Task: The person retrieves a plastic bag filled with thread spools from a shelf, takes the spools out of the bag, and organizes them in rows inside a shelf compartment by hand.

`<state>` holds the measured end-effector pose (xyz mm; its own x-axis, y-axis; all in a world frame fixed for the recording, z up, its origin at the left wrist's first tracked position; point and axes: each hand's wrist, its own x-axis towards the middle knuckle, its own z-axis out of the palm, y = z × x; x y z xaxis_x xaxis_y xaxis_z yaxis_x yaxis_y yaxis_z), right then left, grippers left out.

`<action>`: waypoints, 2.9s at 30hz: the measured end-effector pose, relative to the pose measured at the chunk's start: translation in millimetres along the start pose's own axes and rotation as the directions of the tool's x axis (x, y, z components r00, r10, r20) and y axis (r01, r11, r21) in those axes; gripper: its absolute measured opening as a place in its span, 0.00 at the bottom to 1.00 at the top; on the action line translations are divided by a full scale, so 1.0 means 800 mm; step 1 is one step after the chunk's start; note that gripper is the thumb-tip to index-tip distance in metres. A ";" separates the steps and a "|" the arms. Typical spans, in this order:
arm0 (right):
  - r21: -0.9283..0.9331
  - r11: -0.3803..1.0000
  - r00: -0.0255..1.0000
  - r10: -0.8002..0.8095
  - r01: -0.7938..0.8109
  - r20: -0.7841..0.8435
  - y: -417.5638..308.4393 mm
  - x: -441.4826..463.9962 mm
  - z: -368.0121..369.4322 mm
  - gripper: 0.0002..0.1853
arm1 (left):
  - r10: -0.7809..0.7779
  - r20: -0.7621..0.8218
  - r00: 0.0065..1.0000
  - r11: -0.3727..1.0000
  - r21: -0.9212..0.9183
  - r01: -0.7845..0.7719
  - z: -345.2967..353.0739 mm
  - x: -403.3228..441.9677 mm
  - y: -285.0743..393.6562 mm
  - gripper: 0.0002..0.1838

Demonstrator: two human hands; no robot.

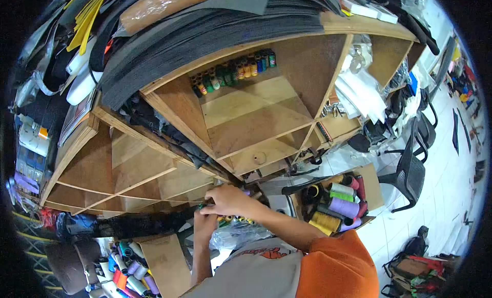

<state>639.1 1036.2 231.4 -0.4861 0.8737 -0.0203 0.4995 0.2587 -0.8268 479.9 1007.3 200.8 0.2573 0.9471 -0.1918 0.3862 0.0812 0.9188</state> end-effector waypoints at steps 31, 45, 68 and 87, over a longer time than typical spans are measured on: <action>-0.056 0.853 0.167 0.037 -0.518 -0.985 0.282 0.153 -0.330 0.08 | -0.133 -0.126 0.983 0.986 0.083 0.144 -0.008 -0.010 -0.040 0.17; 0.148 0.813 0.190 0.302 -0.563 -0.934 0.259 0.120 -0.317 0.11 | -0.216 -0.125 0.968 0.976 -0.002 0.217 -0.014 -0.011 -0.003 0.16; 0.513 0.826 0.970 0.236 -0.234 0.063 0.115 0.017 0.180 0.22 | -0.108 -0.198 0.974 0.847 -0.531 -0.014 -0.025 -0.051 0.043 0.11; -0.169 0.985 0.920 0.029 0.041 0.391 0.126 -0.013 0.234 0.15 | -0.141 -0.162 0.977 0.775 -0.632 0.007 -0.028 -0.064 0.028 0.13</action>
<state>560.2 975.8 42.9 -0.7133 0.6498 -0.2625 0.5933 0.3605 -0.7198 455.4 967.8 238.6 0.0537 0.9637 -0.2614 -0.2590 0.2662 0.9285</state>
